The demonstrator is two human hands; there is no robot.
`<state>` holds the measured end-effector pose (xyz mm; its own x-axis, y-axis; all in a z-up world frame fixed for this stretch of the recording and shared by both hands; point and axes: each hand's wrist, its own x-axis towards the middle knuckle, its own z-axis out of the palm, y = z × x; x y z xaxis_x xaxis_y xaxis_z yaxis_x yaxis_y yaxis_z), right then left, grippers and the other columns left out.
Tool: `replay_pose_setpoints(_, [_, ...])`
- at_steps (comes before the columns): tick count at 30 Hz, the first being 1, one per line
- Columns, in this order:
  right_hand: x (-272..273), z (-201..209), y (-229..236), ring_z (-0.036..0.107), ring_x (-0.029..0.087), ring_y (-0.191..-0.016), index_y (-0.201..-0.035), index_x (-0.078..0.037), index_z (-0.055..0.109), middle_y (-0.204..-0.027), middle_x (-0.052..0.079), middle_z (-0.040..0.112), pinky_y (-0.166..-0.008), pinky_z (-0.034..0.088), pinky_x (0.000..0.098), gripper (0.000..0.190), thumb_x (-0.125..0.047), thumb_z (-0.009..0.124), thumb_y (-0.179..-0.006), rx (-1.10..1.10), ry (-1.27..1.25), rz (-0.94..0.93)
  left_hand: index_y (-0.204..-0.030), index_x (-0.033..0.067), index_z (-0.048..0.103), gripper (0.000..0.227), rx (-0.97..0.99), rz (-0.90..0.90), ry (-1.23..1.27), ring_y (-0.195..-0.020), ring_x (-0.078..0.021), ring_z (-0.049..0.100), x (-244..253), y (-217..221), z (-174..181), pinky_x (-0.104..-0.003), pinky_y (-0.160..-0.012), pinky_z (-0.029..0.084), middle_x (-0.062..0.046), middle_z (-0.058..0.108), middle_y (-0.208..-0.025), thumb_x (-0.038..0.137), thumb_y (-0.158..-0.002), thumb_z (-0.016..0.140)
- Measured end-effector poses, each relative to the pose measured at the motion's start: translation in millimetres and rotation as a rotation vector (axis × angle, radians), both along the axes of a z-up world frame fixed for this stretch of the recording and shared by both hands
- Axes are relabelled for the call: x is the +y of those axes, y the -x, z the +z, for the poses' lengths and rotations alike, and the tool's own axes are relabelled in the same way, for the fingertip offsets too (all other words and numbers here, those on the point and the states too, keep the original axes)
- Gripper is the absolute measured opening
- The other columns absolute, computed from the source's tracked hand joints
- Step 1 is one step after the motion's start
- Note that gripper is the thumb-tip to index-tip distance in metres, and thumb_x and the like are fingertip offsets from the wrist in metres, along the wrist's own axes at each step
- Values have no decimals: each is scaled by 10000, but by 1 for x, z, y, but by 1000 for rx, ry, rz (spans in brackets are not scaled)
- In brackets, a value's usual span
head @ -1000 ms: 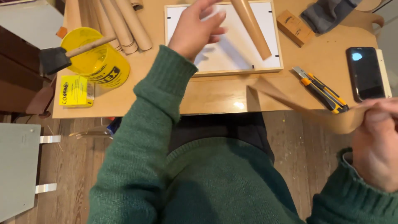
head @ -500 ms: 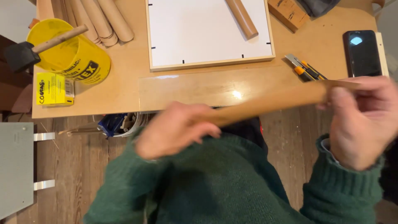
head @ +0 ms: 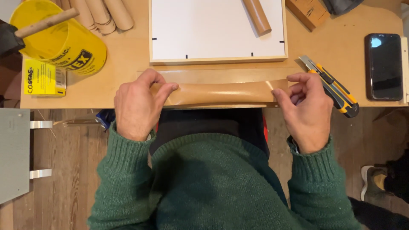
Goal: Assembling and preparing picture frames by sanding, applying glue with a brush, and sealing edges with paper.
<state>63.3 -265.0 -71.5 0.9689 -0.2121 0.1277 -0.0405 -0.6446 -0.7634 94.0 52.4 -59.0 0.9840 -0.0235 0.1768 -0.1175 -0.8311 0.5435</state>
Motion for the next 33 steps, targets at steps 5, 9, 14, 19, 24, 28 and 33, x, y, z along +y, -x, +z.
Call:
replay_pose_setpoints(5, [4,2,-7,627,108,-685,-1193,24,595,-816,56,669,-618,506,251,358,-50,818,-922,8,29,-1,-868,81,689,355,90,43,-97,-701,-413,653,1,-4,3,-499,-606,492,-165,694,-719,406,-882,829])
replay_pose_setpoints(9, [9,3,-10,622,150,-650,-1189,13,596,-777,71,659,-595,493,291,383,-71,839,-906,15,143,-13,-879,71,672,229,40,-96,-84,-840,-351,646,10,-8,-3,-472,-696,494,-112,691,-829,270,-905,782])
replay_pose_setpoints(14, [14,6,-10,642,199,-665,-1192,-2,603,-783,79,666,-610,503,337,388,-88,848,-903,3,227,2,-884,82,685,171,26,-86,-100,-896,-335,621,11,-6,-4,-457,-741,493,-89,691,-901,219,-876,788])
replay_pose_setpoints(19, [16,2,-9,661,222,-694,-1186,-6,607,-805,82,672,-629,518,357,391,-92,855,-897,-16,276,3,-891,77,681,173,-42,-77,-119,-904,-337,619,10,-4,-10,-450,-758,505,-88,690,-919,188,-848,807])
replay_pose_setpoints(24, [16,-3,-8,661,238,-708,-1172,-13,619,-806,82,667,-643,514,369,373,-89,864,-902,-37,356,3,-893,81,669,187,-80,-64,-111,-910,-324,625,10,-2,-11,-445,-742,504,-73,680,-920,196,-850,811])
replay_pose_setpoints(28, [16,-6,-8,663,247,-724,-1171,-13,621,-814,78,671,-661,515,380,368,-91,871,-912,-58,403,21,-889,83,665,189,-67,-61,-84,-896,-312,625,11,-1,-15,-440,-736,503,-66,674,-908,204,-863,808])
replay_pose_setpoints(33, [19,-5,-7,662,246,-726,-1165,-17,624,-806,71,664,-655,513,384,357,-81,861,-906,-42,399,-2,-925,83,671,186,-99,-56,-75,-914,-315,624,11,0,-14,-448,-735,503,-60,664,-940,199,-862,802])
